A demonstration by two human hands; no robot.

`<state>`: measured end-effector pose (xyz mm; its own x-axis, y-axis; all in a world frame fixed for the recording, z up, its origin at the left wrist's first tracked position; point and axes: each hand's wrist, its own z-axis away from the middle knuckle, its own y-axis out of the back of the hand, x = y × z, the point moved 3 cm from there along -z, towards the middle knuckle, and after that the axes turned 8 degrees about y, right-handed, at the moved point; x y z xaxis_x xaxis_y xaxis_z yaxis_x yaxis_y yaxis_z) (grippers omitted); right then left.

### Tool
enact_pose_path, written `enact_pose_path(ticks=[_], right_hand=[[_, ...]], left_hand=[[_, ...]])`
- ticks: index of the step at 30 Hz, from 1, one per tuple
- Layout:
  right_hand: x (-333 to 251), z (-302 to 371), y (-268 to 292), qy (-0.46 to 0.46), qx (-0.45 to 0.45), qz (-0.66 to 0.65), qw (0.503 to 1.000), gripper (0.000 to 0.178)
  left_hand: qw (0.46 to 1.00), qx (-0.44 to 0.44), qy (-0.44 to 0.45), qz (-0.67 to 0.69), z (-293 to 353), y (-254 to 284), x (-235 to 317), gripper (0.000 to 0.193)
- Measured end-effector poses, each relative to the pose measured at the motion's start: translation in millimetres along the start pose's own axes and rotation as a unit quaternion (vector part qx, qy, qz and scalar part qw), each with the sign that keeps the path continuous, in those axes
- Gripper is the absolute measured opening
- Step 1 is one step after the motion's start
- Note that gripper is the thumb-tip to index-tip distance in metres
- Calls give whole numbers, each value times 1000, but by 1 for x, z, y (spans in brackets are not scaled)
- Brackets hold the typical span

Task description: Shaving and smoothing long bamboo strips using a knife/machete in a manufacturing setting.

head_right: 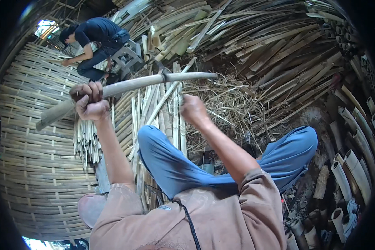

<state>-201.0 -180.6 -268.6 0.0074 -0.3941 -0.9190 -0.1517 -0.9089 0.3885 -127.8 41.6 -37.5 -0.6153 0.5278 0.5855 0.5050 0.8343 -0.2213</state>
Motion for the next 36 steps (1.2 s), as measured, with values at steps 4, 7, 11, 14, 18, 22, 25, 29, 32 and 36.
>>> enact_pose_path(ticks=[4,7,11,14,18,22,25,29,32,36], right_hand=[[9,1,14,8,91,94,991,12],[-4,3,-5,120,4,-88,989,12],[-8,2,-11,43,-19,-40,998,3],[5,7,-4,-147,38,53,987,6],[-5,12,-15,95,-35,-76,992,7],[-3,14,-15,32,-5,-29,999,6],[18,10,-9,-113,-3,59,992,12],[0,19,-23,71,-26,-68,995,6],[4,15,-31,87,-71,-38,993,7],[22,13,-26,-122,44,47,990,9]], left_hand=[[1000,13,-13,12,10,-8,4,35],[998,57,14,-3,6,-10,-4,27],[997,80,7,-14,4,-12,-2,33],[993,116,-1,-21,8,-12,-2,31],[981,186,8,-47,10,-11,-6,27],[980,194,10,-47,8,-10,-4,24],[973,226,4,-48,13,-3,0,19],[965,247,4,-85,14,7,-5,19],[966,253,13,-53,16,9,-5,19],[949,307,-1,-69,23,8,0,17]])
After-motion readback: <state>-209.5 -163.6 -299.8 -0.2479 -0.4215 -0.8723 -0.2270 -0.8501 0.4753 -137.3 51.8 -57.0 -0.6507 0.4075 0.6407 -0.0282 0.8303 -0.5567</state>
